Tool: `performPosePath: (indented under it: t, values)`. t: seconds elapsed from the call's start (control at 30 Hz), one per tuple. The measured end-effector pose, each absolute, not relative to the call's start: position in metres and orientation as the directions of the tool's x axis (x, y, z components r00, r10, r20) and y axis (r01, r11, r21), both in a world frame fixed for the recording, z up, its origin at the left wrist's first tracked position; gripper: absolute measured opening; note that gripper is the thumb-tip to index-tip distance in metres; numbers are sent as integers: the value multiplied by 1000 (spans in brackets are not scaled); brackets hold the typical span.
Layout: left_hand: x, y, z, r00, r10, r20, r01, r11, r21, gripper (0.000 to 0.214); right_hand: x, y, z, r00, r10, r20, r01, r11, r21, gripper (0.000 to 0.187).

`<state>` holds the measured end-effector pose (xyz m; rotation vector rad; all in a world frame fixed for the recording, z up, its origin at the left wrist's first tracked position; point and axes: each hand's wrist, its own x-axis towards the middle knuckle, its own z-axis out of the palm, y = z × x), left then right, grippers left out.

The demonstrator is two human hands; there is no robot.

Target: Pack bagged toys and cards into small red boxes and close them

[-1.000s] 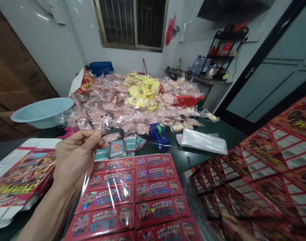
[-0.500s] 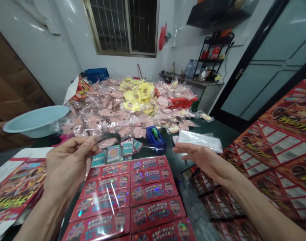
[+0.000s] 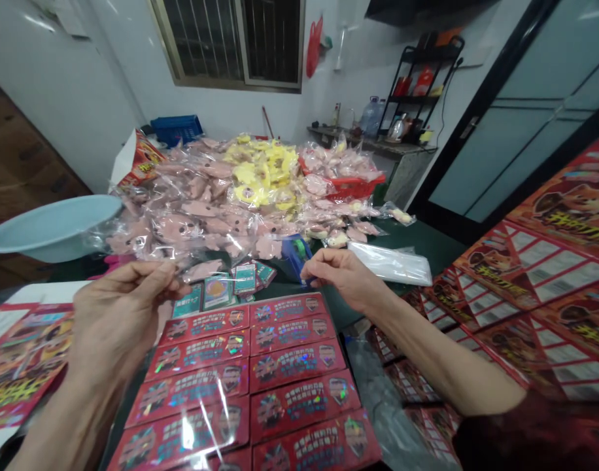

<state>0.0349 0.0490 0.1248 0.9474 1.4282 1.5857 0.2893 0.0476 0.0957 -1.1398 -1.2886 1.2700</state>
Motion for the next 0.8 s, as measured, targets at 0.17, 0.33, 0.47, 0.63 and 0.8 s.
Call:
performPosePath:
  t: [0.17,0.33,0.47,0.63,0.8]
  values:
    - [31,53,118,-389,915,-112,-115,73,991,10,281,43,87,-64,994,-91,-66,-95,-993,18]
    - [30,52,114,-370,920,-127,-111,92,990,14,279,39,85,-9,998,-68,-34,-68,-997,20]
    - [29,50,114,-370,920,-133,-118,96,988,14,279,38,86,15,999,-50,-23,-50,-998,20]
    - [22,55,109,-288,937,-196,-166,153,974,18,278,38,80,25,995,-101,-61,-99,-993,20]
    - [15,61,101,-213,959,-185,-125,161,979,20,278,39,76,44,987,-156,-59,-153,-986,24]
